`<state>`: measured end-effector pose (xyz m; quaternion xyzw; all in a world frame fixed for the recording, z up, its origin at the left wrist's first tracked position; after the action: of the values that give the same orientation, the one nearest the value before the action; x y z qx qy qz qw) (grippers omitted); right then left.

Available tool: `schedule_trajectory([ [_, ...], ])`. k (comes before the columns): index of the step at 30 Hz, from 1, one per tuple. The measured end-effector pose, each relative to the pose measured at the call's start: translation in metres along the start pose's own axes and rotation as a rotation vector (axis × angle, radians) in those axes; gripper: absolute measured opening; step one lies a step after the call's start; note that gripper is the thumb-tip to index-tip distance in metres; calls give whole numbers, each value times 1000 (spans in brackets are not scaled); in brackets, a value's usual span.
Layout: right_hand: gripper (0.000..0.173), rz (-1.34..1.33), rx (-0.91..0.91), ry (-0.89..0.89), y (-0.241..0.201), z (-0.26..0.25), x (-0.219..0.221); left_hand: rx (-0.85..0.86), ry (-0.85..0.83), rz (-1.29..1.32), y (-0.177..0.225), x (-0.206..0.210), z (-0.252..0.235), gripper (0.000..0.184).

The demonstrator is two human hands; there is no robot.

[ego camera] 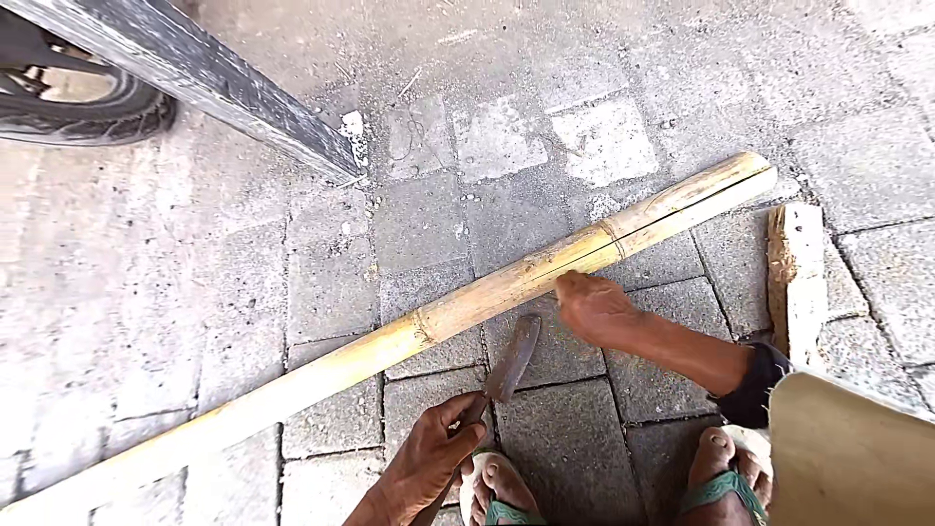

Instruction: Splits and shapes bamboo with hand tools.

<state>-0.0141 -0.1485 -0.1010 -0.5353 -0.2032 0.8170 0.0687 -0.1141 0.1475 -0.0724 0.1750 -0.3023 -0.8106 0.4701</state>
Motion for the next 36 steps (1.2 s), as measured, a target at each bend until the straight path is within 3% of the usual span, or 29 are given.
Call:
schedule_trajectory([
  [6, 14, -1221, 215, 77, 39, 57, -15, 329, 184, -81, 14, 13, -4, 46],
  [10, 37, -1484, 219, 81, 41, 89, -9, 456, 257, -136, 33, 22, -10, 47],
  [14, 47, -1548, 146, 30, 36, 107, -1, 534, 285, -150, 46, 31, -16, 47],
  [20, 35, -1501, 52, 84, 28, 123, -10, 709, 147, -14, 64, 50, -18, 41],
  [27, 17, -1353, -163, 395, -4, 127, -42, 673, -149, 160, 75, 77, -19, 38],
  [36, 15, -1041, -137, 432, -21, 119, -29, 571, -198, 11, 65, 91, -18, 38],
])
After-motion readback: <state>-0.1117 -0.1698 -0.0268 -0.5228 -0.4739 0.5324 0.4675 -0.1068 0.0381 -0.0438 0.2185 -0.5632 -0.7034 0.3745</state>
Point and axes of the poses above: each hand's wrist, its own z-axis away from the middle knuckle, its own x-axis out of the palm, y = z × x, the point moved 5 cm from there along -z, towards the middle knuckle, and after that the axes turned 3 degrees about z, right-handed, at the moved point
